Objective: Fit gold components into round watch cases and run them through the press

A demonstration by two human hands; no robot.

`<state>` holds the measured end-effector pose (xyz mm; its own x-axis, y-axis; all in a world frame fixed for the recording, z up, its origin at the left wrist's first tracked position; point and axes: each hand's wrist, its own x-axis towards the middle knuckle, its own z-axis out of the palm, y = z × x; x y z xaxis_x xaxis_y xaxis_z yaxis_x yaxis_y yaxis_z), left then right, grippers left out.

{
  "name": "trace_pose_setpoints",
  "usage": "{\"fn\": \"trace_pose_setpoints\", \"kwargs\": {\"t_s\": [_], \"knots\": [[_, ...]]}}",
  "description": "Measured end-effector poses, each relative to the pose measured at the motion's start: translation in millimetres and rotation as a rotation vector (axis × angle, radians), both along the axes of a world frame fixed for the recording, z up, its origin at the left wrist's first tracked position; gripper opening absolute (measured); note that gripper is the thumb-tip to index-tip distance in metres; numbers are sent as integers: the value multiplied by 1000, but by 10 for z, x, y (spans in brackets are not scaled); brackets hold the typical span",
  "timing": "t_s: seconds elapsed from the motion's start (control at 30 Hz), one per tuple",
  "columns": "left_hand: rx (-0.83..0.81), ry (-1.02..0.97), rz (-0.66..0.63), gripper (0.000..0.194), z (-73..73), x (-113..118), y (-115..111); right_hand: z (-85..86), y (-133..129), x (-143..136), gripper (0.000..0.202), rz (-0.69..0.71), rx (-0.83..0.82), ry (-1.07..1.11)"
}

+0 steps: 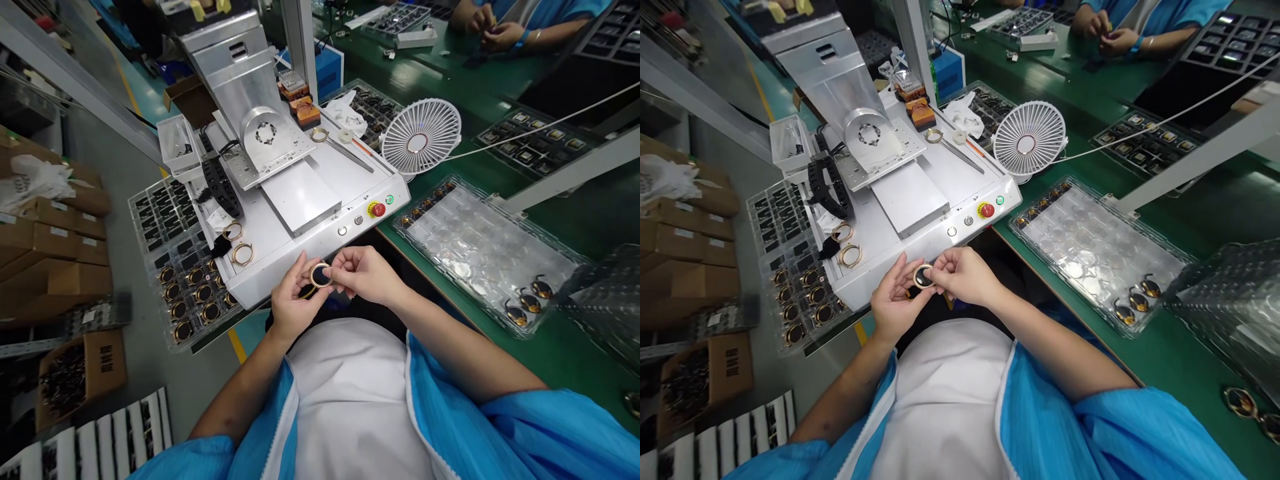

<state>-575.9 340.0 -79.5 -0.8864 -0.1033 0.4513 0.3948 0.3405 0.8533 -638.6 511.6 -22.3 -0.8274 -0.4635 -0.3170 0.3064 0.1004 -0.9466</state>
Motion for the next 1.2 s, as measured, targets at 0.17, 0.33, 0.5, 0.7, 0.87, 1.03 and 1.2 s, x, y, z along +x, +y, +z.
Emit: {"fn": "trace_pose_setpoints", "kwargs": {"t_s": [0.17,0.33,0.5,0.7,0.87,1.03,1.2], "knots": [[-13,31,-1,77,22,3,8,13,-5,23,37,22,-27,-17],[-36,18,5,76,31,1,-12,-58,-33,38,22,-7,65,41],[0,-6,-7,72,-9,24,47,-141,-41,86,24,-109,31,75],[-142,71,-283,67,-95,-134,154,-224,957,338,40,-212,185,95],[-173,235,-240,40,-14,-505,61,-461,2422,1062,22,-672,1206,267],[-228,399,-180,31,158,-821,-28,-686,3049,1676,28,-548,1730,-116],[-334,485,-155,28,254,-950,-119,-621,3008,1468,31,-563,1757,-188]]}}
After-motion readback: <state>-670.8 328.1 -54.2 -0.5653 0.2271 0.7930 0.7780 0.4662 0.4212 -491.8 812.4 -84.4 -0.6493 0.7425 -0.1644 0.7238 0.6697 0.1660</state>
